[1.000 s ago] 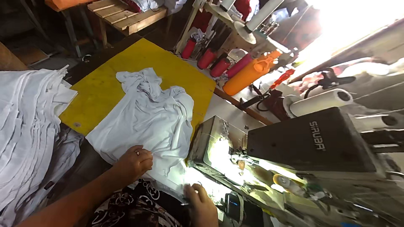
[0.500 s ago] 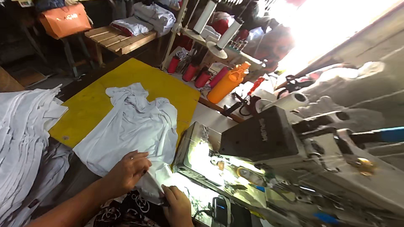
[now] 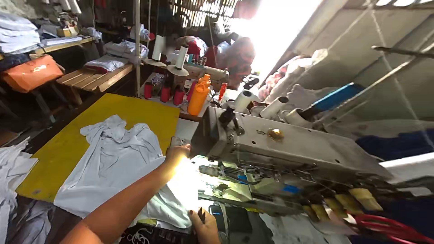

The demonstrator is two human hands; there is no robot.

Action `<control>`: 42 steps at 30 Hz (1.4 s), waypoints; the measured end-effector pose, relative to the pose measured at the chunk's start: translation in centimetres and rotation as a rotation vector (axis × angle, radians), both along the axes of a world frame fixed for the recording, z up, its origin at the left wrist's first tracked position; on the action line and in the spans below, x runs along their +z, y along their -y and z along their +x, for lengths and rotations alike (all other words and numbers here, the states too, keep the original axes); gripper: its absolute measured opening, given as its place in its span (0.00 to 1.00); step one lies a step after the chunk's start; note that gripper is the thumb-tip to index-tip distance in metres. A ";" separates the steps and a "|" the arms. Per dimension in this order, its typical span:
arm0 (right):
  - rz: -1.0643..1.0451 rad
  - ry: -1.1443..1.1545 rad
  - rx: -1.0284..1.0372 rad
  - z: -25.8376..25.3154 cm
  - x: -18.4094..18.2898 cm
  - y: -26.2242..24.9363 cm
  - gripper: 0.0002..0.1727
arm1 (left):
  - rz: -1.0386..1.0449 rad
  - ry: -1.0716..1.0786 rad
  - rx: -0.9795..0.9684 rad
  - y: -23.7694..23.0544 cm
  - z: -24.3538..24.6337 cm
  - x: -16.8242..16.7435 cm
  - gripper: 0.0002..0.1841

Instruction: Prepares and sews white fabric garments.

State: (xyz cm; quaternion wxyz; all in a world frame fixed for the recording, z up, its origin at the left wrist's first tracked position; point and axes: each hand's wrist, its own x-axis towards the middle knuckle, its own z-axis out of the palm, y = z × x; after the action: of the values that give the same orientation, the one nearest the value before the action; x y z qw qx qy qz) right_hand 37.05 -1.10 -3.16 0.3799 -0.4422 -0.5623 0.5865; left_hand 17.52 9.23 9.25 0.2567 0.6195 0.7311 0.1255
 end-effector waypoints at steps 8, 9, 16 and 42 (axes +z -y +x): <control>0.067 -0.012 0.019 -1.2 0.2 -1.7 0.13 | 0.087 0.089 -0.107 -2.7 -1.1 -1.4 0.20; 0.069 -0.003 0.009 -1.3 0.2 -1.6 0.14 | 0.095 0.084 -0.106 -2.7 -1.1 -1.5 0.21; 0.076 -0.003 -0.016 -1.3 -0.4 -0.6 0.15 | 0.128 0.080 -0.120 -2.4 -1.1 -1.2 0.20; 0.413 -0.123 0.834 -9.1 4.8 4.0 0.13 | 0.534 1.453 0.197 15.8 -6.8 7.3 0.16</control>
State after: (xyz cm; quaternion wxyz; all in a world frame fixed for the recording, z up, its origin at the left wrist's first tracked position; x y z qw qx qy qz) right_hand 27.98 -5.06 1.67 0.2243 -0.0580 -0.7736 0.5898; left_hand 10.68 -6.56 16.54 0.5008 0.3553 0.3763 0.6938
